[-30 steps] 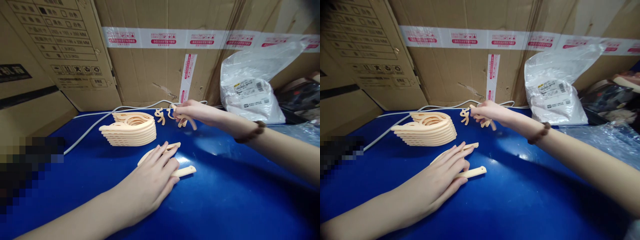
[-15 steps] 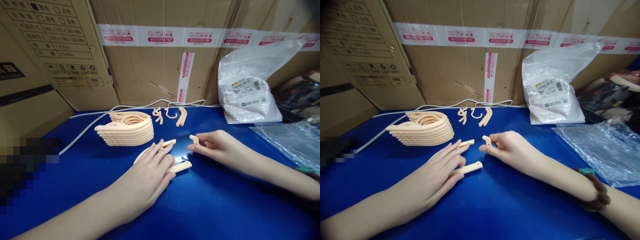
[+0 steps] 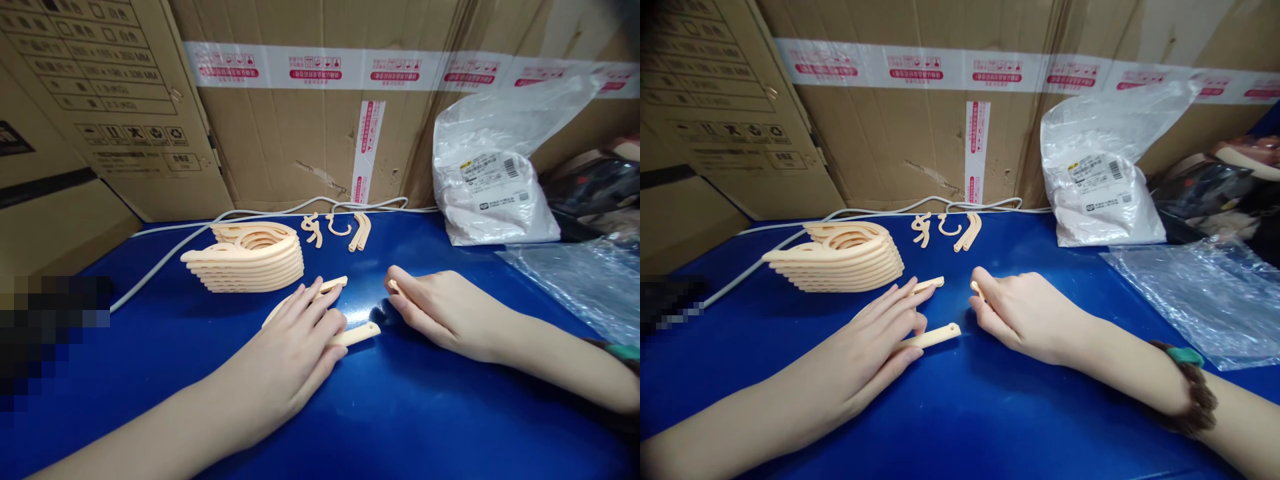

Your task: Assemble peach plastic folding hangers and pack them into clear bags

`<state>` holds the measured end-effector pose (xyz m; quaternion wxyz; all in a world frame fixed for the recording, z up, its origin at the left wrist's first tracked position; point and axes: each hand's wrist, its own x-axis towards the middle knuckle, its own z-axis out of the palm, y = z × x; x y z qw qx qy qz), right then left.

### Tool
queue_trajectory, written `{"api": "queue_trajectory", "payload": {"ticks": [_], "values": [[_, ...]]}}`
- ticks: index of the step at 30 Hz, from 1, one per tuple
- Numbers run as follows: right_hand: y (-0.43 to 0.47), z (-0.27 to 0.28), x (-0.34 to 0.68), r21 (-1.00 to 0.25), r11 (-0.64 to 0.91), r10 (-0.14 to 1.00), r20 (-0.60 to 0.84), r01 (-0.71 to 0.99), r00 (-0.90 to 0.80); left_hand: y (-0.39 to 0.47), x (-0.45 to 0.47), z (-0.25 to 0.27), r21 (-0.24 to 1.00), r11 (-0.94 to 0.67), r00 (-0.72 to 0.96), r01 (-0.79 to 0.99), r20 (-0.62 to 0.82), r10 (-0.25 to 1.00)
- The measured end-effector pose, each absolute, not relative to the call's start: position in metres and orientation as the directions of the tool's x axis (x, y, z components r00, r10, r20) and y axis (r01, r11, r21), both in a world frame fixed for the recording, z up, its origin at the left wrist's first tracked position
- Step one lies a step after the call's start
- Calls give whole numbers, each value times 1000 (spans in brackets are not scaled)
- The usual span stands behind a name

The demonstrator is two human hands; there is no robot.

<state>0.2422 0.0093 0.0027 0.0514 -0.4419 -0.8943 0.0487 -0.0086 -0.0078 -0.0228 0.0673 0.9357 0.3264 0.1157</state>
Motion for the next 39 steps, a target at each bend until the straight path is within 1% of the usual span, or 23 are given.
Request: {"api": "queue_trajectory", "payload": {"ticks": [4, 8, 12, 16, 23, 27, 33, 39], "values": [[14, -1, 243, -192, 670, 739, 90, 717, -667, -9, -10, -22, 194, -780, 762, 596, 171, 625], [18, -5, 245, -197, 711, 702, 137, 675, -699, -8, -10, -22, 203, -783, 764, 588, 177, 620], [18, -7, 247, -199, 676, 737, 166, 710, -656, -9, -10, -23, 222, -772, 754, 595, 177, 632], [13, -6, 242, -238, 657, 752, 131, 716, -646, -9, -10, -22, 239, -762, 749, 602, 163, 642], [6, -6, 237, -167, 665, 744, 67, 728, -664, -8, -10, -20, 259, -761, 750, 595, 162, 641], [6, -7, 237, -160, 660, 747, 44, 734, -663, -8, -10, -20, 259, -771, 753, 582, 186, 631], [6, -9, 237, -187, 666, 741, 46, 723, -670, -8, -10, -21, 267, -772, 751, 576, 200, 629], [8, -4, 239, -243, 737, 670, 138, 631, -730, -8, -9, -18, 278, -770, 745, 575, 212, 632]]}}
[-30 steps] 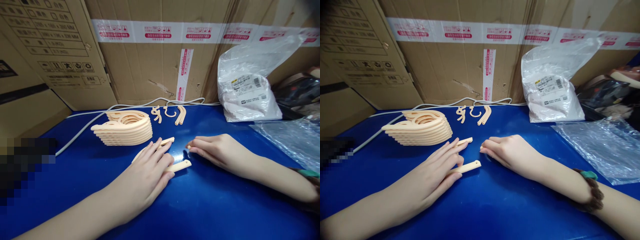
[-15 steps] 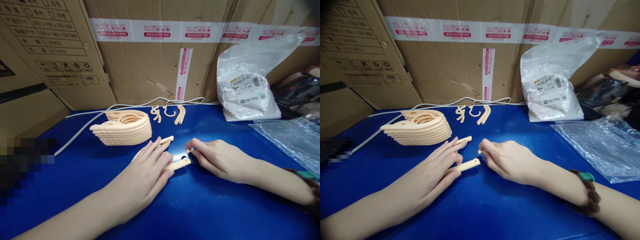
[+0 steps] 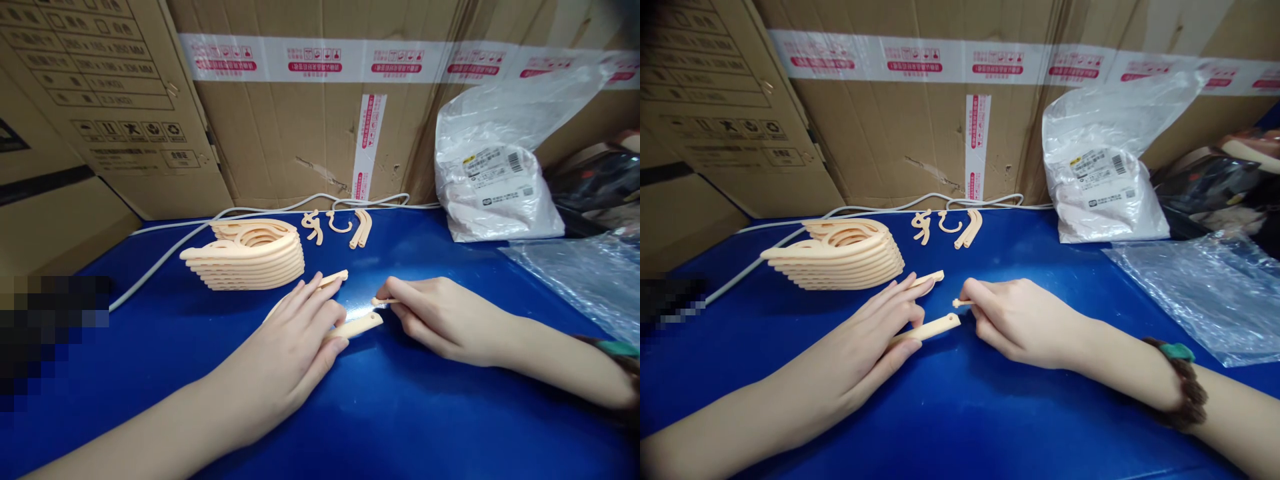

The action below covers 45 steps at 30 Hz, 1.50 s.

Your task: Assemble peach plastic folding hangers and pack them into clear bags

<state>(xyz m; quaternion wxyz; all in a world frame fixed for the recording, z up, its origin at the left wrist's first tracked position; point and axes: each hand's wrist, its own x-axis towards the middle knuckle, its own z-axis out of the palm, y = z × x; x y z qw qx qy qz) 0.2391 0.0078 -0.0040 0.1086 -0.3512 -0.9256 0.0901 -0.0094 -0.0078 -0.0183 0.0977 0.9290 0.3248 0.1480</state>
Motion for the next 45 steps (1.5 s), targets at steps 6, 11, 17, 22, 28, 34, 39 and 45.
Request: {"api": "queue_trajectory", "payload": {"ticks": [6, 11, 17, 22, 28, 34, 39, 45], "values": [[8, -6, 241, -224, 732, 679, 175, 643, -713, -8, -8, -17, 311, -761, 732, 570, 229, 642], [7, -4, 240, -323, 683, 716, 121, 655, -687, -8, -8, -18, 298, -773, 732, 560, 259, 631], [5, 1, 237, -462, 646, 718, 99, 607, -689, -8, -8, -20, 317, -762, 719, 564, 265, 642], [3, 1, 234, -559, 583, 737, 59, 590, -673, -8, -8, -19, 392, -716, 704, 578, 205, 681], [4, 1, 233, -624, 562, 739, 84, 543, -668, -9, -10, -17, 380, -724, 710, 576, 208, 673], [5, 2, 234, -681, 542, 731, 92, 493, -676, -8, -10, -18, 304, -769, 745, 562, 219, 631], [5, 1, 235, -681, 554, 723, 110, 478, -682, -7, -10, -19, 303, -767, 746, 565, 209, 632], [4, 0, 236, -597, 623, 697, 133, 505, -704, -6, -11, -22, 298, -774, 747, 559, 225, 626]]}}
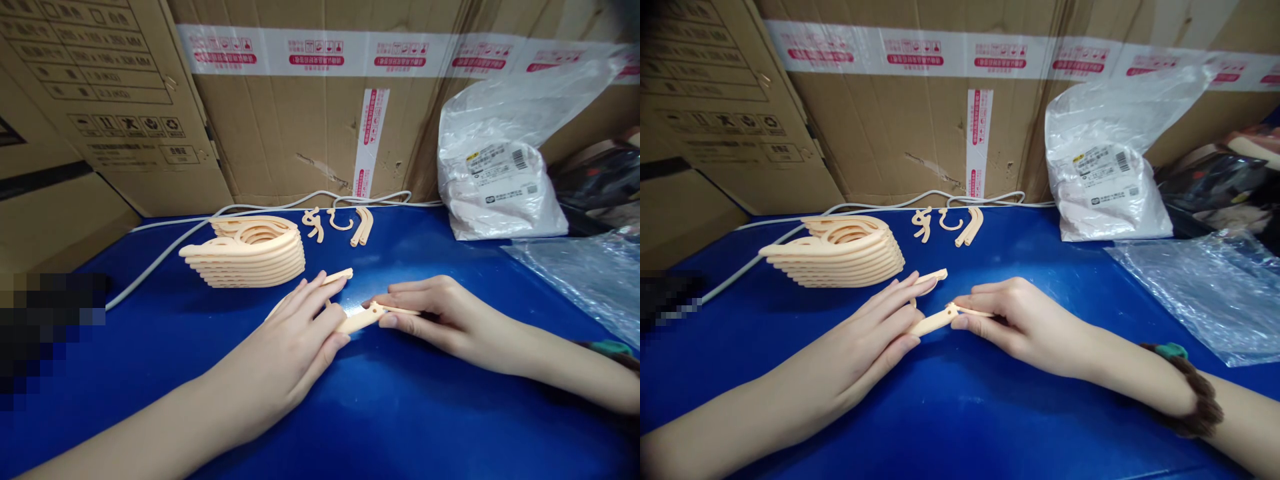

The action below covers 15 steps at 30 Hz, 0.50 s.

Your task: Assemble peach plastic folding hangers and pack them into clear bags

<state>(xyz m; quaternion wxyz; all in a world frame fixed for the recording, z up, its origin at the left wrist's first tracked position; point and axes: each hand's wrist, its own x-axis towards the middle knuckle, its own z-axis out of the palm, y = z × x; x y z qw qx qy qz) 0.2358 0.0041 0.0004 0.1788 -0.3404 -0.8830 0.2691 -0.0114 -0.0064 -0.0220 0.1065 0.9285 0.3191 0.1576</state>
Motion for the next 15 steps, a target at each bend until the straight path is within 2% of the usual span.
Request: {"api": "queue_trajectory", "payload": {"ticks": [9, 15], "values": [[2, -1, 233, -632, 626, 686, 169, 457, -707, -7, -11, -19, 287, -765, 750, 576, 188, 635], [1, -4, 235, -442, 719, 658, 186, 536, -730, -7, -12, -22, 265, -772, 755, 577, 186, 629]]}}
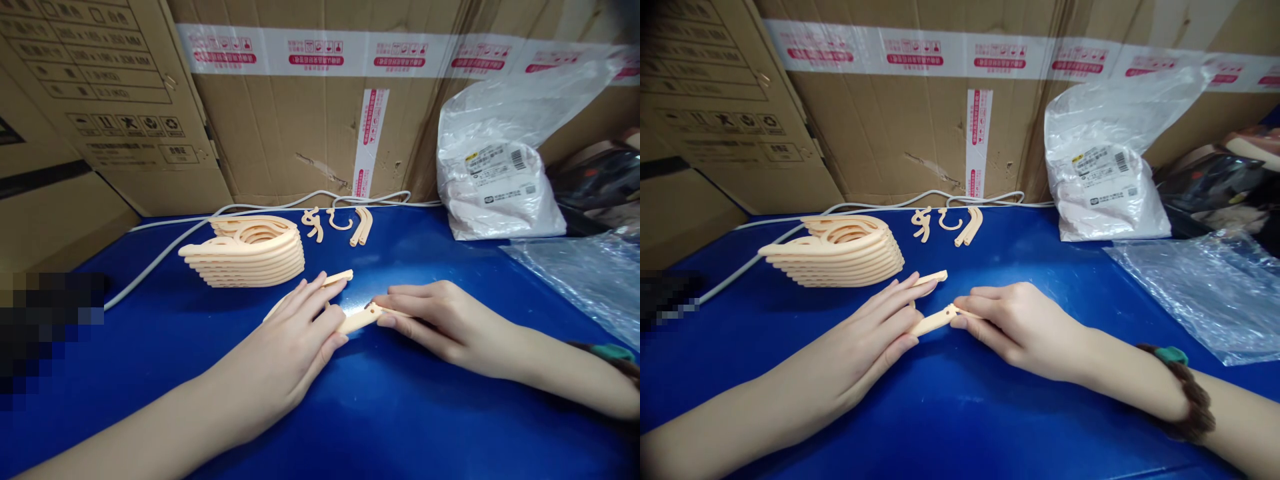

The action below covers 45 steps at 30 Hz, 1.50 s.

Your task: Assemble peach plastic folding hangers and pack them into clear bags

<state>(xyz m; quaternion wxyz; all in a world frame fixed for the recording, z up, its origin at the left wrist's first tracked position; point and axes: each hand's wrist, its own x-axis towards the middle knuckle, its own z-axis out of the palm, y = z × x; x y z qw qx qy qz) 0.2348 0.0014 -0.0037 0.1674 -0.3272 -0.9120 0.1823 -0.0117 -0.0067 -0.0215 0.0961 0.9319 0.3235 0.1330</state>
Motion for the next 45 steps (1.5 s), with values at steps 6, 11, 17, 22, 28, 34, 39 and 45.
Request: {"api": "queue_trajectory", "payload": {"ticks": [6, 11, 17, 22, 28, 34, 39, 45], "values": [[-1, -9, 238, -183, 801, 598, 289, 570, -748, -6, -11, -23, 246, -782, 761, 573, 194, 619], [-1, -11, 238, -60, 836, 524, 384, 545, -761, -7, -12, -24, 238, -786, 768, 571, 183, 613], [-1, -12, 240, 15, 844, 490, 388, 537, -780, -6, -12, -23, 238, -789, 781, 567, 150, 606], [-1, -11, 240, 6, 849, 485, 385, 528, -785, -5, -12, -22, 242, -782, 780, 575, 128, 613], [-2, -10, 240, 9, 855, 476, 383, 518, -792, -5, -13, -23, 225, -797, 790, 561, 142, 597], [-1, -12, 240, -3, 856, 478, 385, 516, -789, -5, -14, -25, 189, -821, 807, 539, 165, 568], [0, -12, 239, -3, 857, 476, 388, 515, -789, -5, -14, -25, 173, -824, 809, 539, 163, 564], [0, -12, 240, 2, 856, 477, 381, 517, -792, -5, -14, -25, 162, -836, 819, 524, 174, 547]]}}
